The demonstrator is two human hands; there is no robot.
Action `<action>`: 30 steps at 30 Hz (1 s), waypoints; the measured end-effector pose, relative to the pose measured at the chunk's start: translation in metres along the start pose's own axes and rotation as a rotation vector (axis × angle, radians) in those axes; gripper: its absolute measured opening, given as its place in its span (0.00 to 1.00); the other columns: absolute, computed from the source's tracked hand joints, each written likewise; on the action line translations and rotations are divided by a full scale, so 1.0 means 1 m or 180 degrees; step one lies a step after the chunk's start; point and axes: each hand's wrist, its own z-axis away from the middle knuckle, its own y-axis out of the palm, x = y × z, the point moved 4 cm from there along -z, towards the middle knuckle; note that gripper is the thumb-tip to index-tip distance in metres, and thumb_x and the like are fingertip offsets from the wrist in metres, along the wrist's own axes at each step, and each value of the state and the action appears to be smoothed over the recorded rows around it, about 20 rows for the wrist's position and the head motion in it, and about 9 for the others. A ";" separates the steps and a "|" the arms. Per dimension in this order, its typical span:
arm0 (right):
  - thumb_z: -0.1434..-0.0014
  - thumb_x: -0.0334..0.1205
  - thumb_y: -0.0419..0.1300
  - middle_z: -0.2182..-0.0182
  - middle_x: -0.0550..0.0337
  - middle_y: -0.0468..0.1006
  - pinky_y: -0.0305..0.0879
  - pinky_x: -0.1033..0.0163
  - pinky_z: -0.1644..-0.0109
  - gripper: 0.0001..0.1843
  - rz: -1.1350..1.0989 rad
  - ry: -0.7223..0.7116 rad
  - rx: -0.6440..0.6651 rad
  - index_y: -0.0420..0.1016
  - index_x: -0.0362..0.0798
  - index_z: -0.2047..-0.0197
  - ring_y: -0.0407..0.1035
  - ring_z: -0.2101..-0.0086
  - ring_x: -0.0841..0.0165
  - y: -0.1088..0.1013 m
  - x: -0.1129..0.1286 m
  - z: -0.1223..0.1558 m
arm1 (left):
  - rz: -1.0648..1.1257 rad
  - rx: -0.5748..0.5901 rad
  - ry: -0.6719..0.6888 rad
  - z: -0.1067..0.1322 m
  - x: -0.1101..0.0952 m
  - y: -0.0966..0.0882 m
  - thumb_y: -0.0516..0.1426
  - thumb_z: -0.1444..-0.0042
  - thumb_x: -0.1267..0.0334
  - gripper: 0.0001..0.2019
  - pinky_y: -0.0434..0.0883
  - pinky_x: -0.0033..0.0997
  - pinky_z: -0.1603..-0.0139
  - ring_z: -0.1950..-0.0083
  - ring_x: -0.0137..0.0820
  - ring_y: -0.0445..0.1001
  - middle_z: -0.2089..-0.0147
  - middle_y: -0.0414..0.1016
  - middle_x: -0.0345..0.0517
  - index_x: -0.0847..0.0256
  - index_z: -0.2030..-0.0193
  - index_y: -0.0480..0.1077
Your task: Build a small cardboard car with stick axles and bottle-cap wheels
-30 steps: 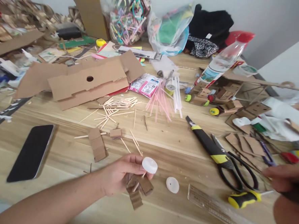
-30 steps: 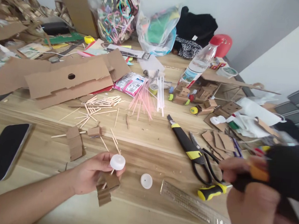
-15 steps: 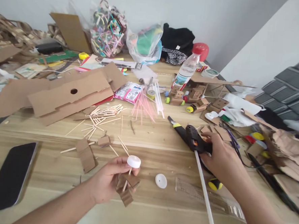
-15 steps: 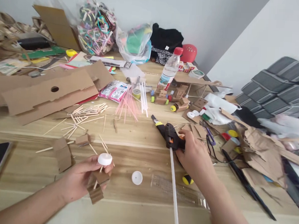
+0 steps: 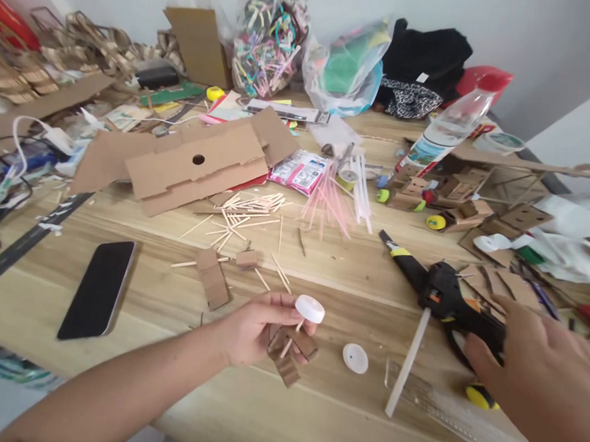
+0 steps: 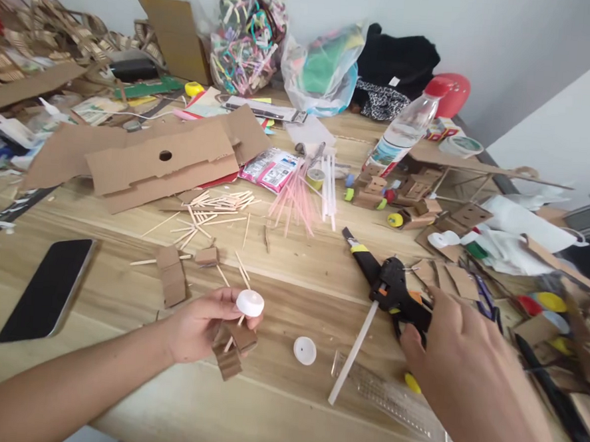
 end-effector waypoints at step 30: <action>0.43 0.50 0.68 0.60 0.57 0.82 0.74 0.53 0.55 0.28 -0.3349 0.0366 0.1159 0.65 0.56 0.44 0.77 0.55 0.58 0.049 0.143 -0.007 | 0.0080 -0.0205 -0.0204 0.007 0.005 0.013 0.79 0.71 0.54 0.22 0.63 0.24 0.73 0.77 0.24 0.69 0.77 0.76 0.41 0.65 0.73 0.80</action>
